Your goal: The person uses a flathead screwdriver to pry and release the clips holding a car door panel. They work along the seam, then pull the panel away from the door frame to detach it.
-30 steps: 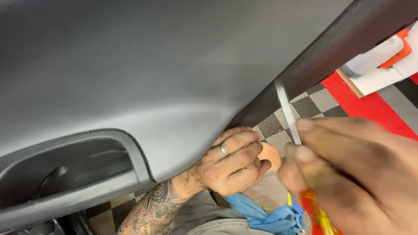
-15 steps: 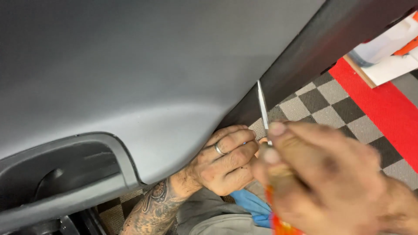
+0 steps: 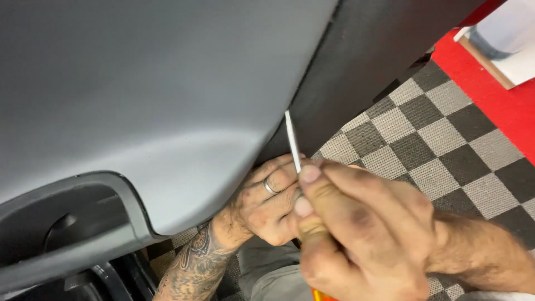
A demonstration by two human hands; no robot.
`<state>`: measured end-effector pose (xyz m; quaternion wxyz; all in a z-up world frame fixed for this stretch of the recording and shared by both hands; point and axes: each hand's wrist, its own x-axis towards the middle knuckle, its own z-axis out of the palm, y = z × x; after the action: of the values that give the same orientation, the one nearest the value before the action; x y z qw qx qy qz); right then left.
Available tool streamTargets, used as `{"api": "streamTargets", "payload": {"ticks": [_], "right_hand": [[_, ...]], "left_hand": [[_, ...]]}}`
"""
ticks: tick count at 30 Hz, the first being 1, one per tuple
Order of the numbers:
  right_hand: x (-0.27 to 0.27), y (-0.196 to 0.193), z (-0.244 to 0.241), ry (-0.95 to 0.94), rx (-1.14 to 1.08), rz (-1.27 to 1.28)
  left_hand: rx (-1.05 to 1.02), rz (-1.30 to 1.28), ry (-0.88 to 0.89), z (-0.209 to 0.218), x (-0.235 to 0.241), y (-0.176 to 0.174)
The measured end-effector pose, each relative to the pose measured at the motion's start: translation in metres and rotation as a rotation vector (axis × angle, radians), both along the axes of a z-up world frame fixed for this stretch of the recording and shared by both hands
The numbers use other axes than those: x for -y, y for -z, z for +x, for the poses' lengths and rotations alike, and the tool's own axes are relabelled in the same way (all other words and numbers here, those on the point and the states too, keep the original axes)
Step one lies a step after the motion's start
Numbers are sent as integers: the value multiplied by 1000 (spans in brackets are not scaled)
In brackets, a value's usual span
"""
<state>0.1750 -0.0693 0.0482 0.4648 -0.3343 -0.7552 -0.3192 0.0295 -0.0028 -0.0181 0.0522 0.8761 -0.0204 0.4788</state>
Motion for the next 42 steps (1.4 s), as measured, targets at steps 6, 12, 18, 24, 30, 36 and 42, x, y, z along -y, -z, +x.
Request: {"api": "streamTargets", "payload": {"ticks": [6, 12, 18, 24, 30, 36, 42], "right_hand": [[3, 24, 7, -100, 25, -14], [11, -3, 28, -220, -6, -174], [21, -38, 23, -292, -225, -420], [22, -50, 15, -258, 87, -366], [30, -40, 11, -125, 159, -370], [39, -41, 0, -43, 19, -545], [25, -68, 3, -118, -155, -1528]], "left_hand": [[-99, 37, -58, 10, -1, 6], [-114, 72, -121, 13, 1, 7], [-70, 175, -152, 16, 7, -23], [-3, 252, -155, -2, 11, -36], [60, 257, -140, -9, 8, -25], [110, 240, -152, -14, 7, -19], [138, 222, -139, -16, 6, -13]]}}
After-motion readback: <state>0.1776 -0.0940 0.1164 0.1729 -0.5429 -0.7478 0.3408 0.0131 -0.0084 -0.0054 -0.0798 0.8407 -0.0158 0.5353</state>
